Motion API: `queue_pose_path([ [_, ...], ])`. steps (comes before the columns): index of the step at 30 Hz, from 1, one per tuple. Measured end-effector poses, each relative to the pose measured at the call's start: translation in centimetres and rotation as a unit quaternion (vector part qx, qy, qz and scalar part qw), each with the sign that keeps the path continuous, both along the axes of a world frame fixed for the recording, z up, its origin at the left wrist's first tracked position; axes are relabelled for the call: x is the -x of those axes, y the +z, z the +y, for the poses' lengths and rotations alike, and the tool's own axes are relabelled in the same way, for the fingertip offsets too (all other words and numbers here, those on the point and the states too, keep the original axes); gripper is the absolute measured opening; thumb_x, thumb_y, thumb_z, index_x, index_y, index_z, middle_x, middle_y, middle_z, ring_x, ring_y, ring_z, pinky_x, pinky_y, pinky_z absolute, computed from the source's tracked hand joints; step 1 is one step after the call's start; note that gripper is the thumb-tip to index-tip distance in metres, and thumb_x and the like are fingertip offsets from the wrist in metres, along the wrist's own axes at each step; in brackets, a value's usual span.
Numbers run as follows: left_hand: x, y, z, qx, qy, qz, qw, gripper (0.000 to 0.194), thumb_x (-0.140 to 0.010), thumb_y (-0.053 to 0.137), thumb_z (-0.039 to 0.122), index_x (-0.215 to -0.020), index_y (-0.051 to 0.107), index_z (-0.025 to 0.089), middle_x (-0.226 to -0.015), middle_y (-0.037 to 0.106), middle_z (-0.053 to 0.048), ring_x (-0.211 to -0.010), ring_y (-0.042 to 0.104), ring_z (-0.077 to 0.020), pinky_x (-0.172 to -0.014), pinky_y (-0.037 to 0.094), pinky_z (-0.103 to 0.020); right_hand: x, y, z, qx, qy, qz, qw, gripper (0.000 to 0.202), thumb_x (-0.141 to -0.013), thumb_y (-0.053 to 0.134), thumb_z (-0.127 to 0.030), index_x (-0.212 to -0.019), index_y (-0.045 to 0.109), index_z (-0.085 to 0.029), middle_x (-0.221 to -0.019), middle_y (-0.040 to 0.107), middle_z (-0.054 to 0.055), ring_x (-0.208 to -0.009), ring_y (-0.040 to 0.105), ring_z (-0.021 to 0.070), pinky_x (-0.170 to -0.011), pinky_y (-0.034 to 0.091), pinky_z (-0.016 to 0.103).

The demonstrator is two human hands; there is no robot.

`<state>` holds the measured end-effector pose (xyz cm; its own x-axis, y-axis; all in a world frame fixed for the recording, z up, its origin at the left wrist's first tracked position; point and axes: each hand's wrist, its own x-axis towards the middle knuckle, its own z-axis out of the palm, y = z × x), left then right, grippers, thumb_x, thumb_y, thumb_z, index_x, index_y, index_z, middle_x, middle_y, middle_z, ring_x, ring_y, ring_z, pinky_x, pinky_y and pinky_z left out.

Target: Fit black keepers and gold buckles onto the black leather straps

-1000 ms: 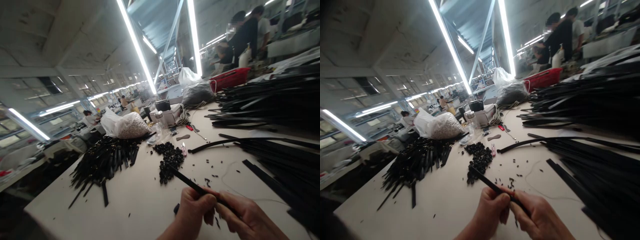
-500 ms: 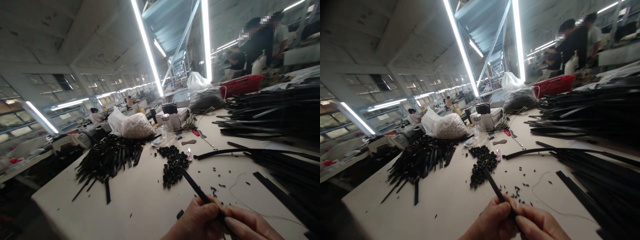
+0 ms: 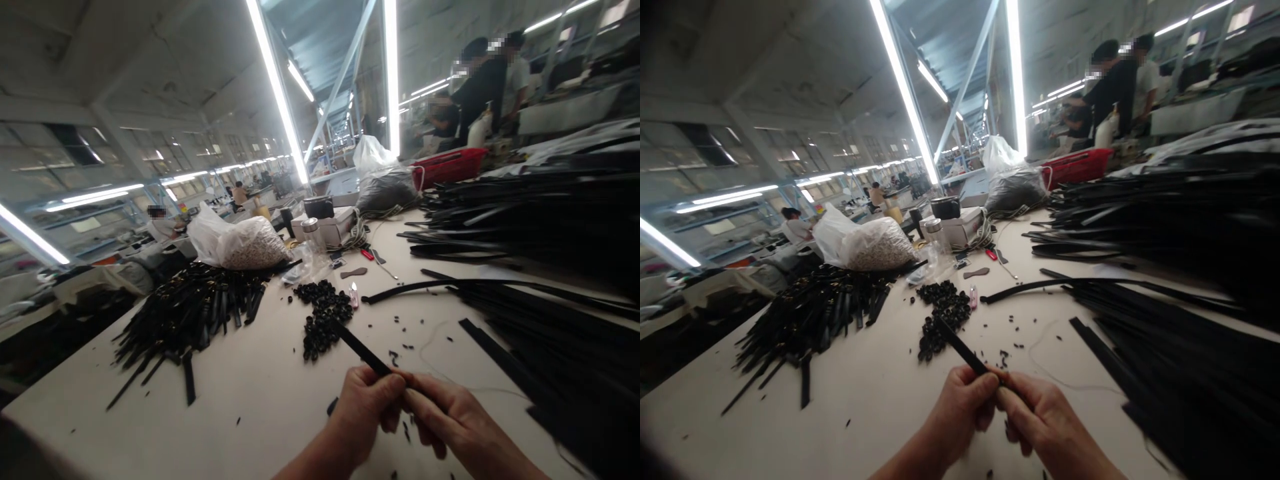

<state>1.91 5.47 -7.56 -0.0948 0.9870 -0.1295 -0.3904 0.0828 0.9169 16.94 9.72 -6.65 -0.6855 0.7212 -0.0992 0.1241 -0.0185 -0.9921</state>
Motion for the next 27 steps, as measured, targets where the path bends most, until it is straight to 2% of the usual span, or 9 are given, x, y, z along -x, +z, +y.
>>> queue_pose_path([
  [3,0.1,0.0,-0.2,0.008,0.004,0.019,1.000,0.042,-0.071,0.078,0.046,-0.086,0.073,0.007,-0.055,0.056,-0.002,-0.037,0.036,-0.0054,-0.036,0.020,-0.020,0.2,0.4,-0.1,0.005,0.009,0.039,0.999,0.044,-0.090,0.050,-0.052,-0.107,0.065,-0.014,-0.068,0.061,0.002,-0.054,0.050,0.0117,-0.047,0.042,0.021],
  [7,0.4,0.4,-0.3,0.019,-0.004,0.043,0.999,0.053,-0.080,0.067,0.057,-0.093,0.071,0.006,-0.055,0.053,-0.001,-0.040,0.036,-0.0065,-0.039,0.022,-0.020,0.2,1.0,-0.2,0.000,0.018,0.069,0.997,0.041,-0.090,0.051,-0.053,-0.090,0.063,-0.014,-0.068,0.064,0.003,-0.050,0.050,0.0101,-0.046,0.042,0.021],
  [11,0.5,0.7,-0.4,0.007,0.021,0.026,0.999,0.042,-0.076,0.075,0.050,-0.086,0.070,0.010,-0.053,0.049,0.002,-0.044,0.036,-0.0065,-0.044,0.024,-0.019,-0.1,1.2,-0.2,-0.019,-0.014,0.041,0.999,0.038,-0.089,0.052,-0.051,-0.075,0.057,-0.016,-0.057,0.060,0.000,-0.045,0.050,0.0093,-0.045,0.041,0.020],
  [15,0.6,0.8,-0.5,0.001,0.033,0.020,0.999,0.034,-0.069,0.082,0.042,-0.071,0.066,0.012,-0.052,0.049,0.002,-0.046,0.036,-0.0065,-0.045,0.026,-0.019,-0.3,1.1,-0.3,-0.057,-0.036,0.005,0.998,0.032,-0.090,0.052,-0.043,-0.075,0.057,-0.016,-0.056,0.060,0.000,-0.044,0.051,0.0096,-0.045,0.041,0.020],
  [19,1.0,0.6,-0.4,0.001,0.010,0.068,0.998,0.031,-0.069,0.081,0.040,-0.070,0.069,0.011,-0.052,0.053,0.000,-0.047,0.040,-0.0078,-0.047,0.029,-0.020,-0.4,1.0,-0.4,-0.090,-0.048,-0.022,0.995,0.030,-0.091,0.051,-0.040,-0.074,0.057,-0.016,-0.058,0.062,0.000,-0.046,0.053,0.0101,-0.047,0.042,0.020],
  [24,0.8,0.6,-0.4,-0.003,0.000,0.091,0.996,0.027,-0.074,0.078,0.036,-0.076,0.071,0.011,-0.055,0.057,-0.001,-0.048,0.043,-0.0089,-0.047,0.031,-0.020,-0.1,1.4,-0.3,-0.078,-0.024,-0.003,0.997,0.034,-0.091,0.051,-0.046,-0.074,0.057,-0.017,-0.057,0.061,0.000,-0.047,0.055,0.0118,-0.047,0.045,0.021],
  [27,0.5,0.7,-0.3,-0.010,0.006,0.065,0.998,0.028,-0.073,0.078,0.035,-0.076,0.071,0.009,-0.057,0.059,-0.003,-0.047,0.046,-0.0093,-0.046,0.034,-0.020,-0.6,1.3,0.1,-0.097,-0.009,0.000,0.995,0.042,-0.092,0.045,-0.053,-0.079,0.063,-0.017,-0.065,0.066,0.003,-0.055,0.063,0.0160,-0.053,0.051,0.025],
])
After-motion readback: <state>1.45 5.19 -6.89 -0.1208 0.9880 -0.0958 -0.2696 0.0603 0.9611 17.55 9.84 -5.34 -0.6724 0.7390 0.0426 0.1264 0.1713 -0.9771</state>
